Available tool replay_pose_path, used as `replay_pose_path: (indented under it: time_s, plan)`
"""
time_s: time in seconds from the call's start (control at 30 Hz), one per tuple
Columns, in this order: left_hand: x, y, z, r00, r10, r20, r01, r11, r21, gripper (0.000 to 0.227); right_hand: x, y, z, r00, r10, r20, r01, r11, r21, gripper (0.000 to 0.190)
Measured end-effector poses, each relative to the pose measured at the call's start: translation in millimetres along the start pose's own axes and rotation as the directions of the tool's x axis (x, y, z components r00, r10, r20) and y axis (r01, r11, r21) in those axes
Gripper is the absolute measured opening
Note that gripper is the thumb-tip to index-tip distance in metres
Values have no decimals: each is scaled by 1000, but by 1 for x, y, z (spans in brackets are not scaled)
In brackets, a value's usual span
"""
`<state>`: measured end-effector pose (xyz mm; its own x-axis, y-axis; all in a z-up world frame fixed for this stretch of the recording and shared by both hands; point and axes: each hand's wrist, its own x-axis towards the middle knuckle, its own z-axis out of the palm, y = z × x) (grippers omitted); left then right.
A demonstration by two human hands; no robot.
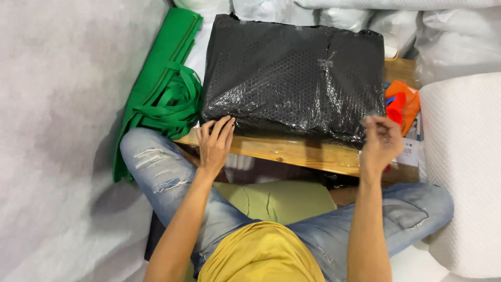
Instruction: Wrapping a large black foam cushion in black bubble wrap and securing it with tape.
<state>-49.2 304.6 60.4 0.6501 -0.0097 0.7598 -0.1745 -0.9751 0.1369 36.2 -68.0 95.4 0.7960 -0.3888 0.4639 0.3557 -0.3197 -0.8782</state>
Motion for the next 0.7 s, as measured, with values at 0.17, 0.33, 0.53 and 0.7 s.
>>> replay_pose_path:
  time_s: [0.17, 0.33, 0.53, 0.7]
  plan:
    - [-6, -7, -2, 999, -39, -8, 38, 994, -107, 18, -69, -65, 77, 973, 127, 195, -156, 978, 140, 17]
    - [-9, -16, 2, 996, -83, -29, 76, 980, -184, 18, -114, -67, 133, 884, 210, 417, -297, 942, 154, 17]
    - [-1, -22, -2, 990, -135, -47, 118, 956, -269, 12, -124, -58, 181, 798, 274, 537, -391, 913, 114, 19]
    - [-12, -21, 0, 982, -181, -51, 164, 959, -231, 10, -137, -55, 193, 816, 167, 553, -185, 982, -23, 18]
